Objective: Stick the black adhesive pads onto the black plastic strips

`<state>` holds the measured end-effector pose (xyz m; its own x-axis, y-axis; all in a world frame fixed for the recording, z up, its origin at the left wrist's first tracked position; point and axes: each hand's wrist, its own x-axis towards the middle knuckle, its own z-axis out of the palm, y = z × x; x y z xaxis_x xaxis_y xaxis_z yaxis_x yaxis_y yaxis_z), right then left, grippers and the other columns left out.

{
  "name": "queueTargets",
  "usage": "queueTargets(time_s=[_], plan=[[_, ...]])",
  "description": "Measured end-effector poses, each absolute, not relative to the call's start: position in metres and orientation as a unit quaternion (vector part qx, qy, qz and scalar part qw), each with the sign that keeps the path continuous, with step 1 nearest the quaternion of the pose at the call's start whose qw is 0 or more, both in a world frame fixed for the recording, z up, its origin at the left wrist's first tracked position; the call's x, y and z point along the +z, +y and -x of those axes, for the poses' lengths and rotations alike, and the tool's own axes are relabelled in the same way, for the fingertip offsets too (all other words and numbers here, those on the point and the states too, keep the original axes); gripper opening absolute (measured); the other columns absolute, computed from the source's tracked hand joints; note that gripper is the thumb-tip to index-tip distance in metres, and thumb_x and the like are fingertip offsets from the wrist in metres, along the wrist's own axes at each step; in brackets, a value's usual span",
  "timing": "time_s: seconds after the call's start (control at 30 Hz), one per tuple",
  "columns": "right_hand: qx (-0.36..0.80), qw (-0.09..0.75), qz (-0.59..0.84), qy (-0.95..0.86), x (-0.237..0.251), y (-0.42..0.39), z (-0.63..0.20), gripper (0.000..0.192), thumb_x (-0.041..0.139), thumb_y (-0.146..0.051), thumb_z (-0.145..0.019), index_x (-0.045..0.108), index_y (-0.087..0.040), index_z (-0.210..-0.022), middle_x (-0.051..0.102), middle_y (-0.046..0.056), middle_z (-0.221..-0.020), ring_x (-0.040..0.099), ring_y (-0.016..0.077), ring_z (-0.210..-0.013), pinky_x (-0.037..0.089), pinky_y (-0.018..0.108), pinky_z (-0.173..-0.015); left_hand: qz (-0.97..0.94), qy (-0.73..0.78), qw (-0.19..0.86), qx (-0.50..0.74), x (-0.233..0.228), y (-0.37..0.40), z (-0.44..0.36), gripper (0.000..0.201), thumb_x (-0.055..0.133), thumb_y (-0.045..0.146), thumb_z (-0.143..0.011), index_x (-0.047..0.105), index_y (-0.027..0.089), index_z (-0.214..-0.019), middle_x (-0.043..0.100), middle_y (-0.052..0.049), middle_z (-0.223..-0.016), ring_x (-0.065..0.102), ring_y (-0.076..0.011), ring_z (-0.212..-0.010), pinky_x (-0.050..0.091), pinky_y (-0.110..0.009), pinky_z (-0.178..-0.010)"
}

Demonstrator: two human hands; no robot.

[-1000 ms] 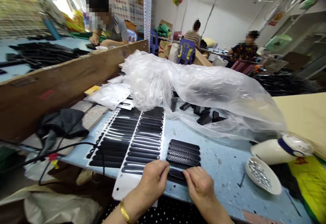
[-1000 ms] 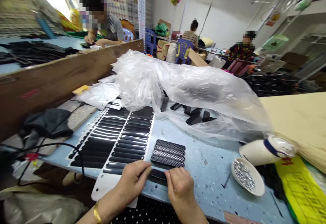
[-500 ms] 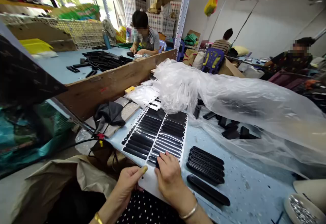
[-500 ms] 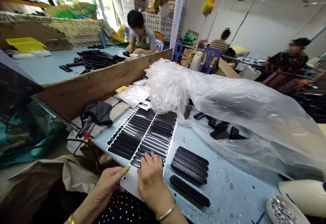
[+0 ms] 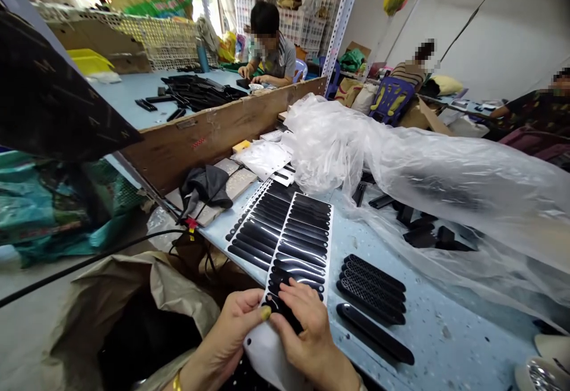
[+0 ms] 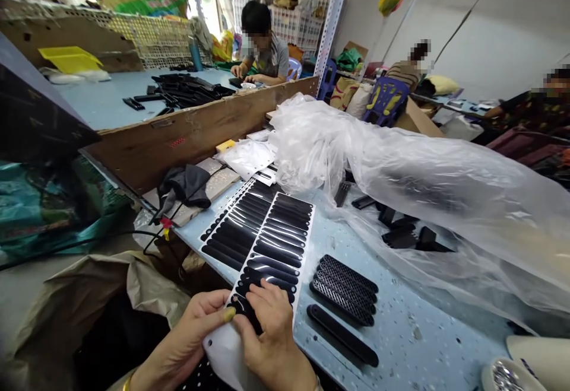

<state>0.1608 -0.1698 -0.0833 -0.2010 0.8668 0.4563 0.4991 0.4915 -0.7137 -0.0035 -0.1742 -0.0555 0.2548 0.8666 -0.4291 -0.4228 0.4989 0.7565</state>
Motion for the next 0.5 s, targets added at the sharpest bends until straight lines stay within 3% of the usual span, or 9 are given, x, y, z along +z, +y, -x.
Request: queueTargets(time_s=[0.13,0.5], plan=[[0.322,0.479,0.445,-0.684,-0.0822,-0.1616,-0.1652,0.019,0.072,-0.020,-0.077,0.076,-0.022,-0.095,0.077,0.008,-0.096,0.070,0.0290,-0.097,0.057,0.046,-0.086,-0.305,0.423,0.745,0.416,-0.0532,-0.1655,-0.0019,0.026,0.082,0.035,-0.069,0.079,0.012,-0.079,0.069,-0.005,-0.067,0.055,-0.0127,-0.060,0.040,-0.021,-0.058],[0.394,0.494,0.489,-0.601,-0.0796,-0.1590,-0.1591,0.022,0.059,-0.026,-0.090,0.077,-0.023,-0.100,0.076,0.009,-0.100,0.070,0.0280,-0.100,0.055,0.046,-0.092,-0.255,0.425,0.759,0.423,-0.0591,-0.1630,0.0014,0.029,0.083,0.034,-0.068,0.078,0.012,-0.086,0.072,-0.007,-0.069,0.060,-0.0134,-0.057,0.043,-0.020,-0.056]])
